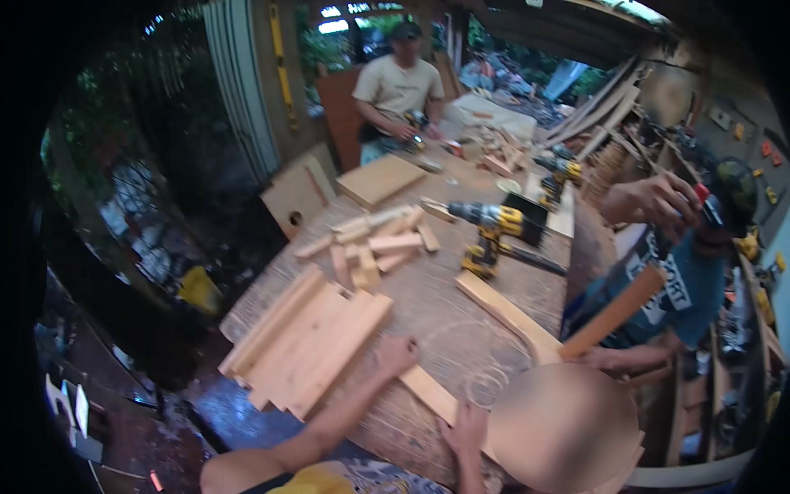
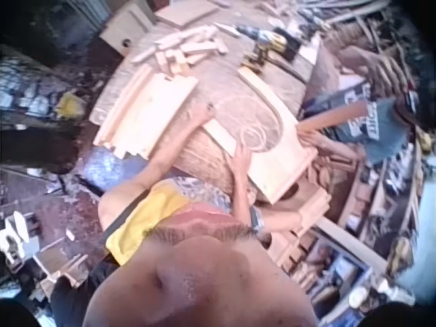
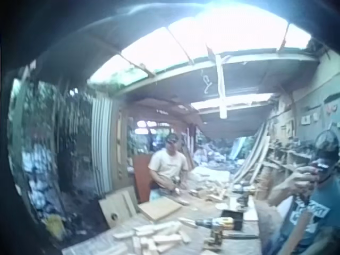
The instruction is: The person assists in assembling a wooden chair by holding wooden panels and legs on the workbench while a coworker fits joints with a mallet, applies wood glue from a bottle, and positions the wooden pieces by hand.
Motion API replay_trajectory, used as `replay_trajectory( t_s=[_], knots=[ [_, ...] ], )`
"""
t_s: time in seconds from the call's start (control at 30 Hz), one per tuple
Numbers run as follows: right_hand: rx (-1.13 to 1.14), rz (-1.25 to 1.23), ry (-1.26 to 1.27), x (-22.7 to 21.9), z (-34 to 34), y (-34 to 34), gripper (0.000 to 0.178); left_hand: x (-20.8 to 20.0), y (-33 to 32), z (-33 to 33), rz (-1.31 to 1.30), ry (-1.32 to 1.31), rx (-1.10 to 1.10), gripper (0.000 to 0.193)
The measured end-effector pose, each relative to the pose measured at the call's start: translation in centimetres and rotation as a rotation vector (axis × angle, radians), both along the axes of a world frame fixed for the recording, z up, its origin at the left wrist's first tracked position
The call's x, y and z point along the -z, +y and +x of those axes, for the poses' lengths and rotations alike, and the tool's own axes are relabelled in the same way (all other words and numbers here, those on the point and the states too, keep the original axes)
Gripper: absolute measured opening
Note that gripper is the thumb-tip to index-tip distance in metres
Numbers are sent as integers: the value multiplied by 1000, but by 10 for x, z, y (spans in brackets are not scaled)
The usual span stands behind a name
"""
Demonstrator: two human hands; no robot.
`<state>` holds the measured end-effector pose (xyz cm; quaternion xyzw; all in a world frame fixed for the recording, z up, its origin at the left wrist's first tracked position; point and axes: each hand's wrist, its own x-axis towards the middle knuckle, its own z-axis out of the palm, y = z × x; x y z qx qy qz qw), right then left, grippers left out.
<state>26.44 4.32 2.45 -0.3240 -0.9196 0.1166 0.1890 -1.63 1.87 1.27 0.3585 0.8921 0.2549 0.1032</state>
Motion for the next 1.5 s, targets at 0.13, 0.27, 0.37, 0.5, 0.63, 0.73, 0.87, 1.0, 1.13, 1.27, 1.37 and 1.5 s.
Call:
replay_trajectory(
  t_s=[0.13, 0.27, 0.37, 0.5, 0.63, 0.73, 0.87, 1.0, 1.13, 1.27, 1.37, 1.5],
  knots=[
    [-44, 63, 30, -1, 3, 2, 78, -4, -8, 4, 32, 59, 42, 25],
    [-17, 39, 45, -2, 4, 4, 76, -15, -3, 11, 34, 87, 9, 24],
    [-24, 54, 51, -4, 1, 4, 75, -11, -3, 5, 20, 88, 42, 24],
    [-36, 37, 74, -2, 1, 4, 76, 2, -4, -1, 45, 116, 26, 24],
    [-22, 36, 42, 2, 6, 4, 77, 1, -3, 1, 46, 143, 68, 23],
    [-35, 44, 103, 3, -1, 0, 76, 0, -9, -2, 76, 144, 58, 23],
    [-28, 43, 100, 4, 0, 3, 77, -3, -6, -1, 74, 155, 68, 23],
    [-10, -2, 125, 2, 2, 5, 76, -5, -6, -1, 12, 122, 17, 25],
    [26, -19, 128, 2, 8, 8, 74, -12, 0, 7, -66, 126, 73, 27],
    [14, -9, 152, -1, 7, 7, 74, -19, -2, 10, -71, 97, -9, 28],
    [-9, -19, 155, 0, 5, 6, 74, -13, -3, 8, -82, 126, -45, 27],
    [-22, -5, 135, -3, 5, 6, 74, -13, -2, 4, -37, 113, 12, 27]
  ],
)
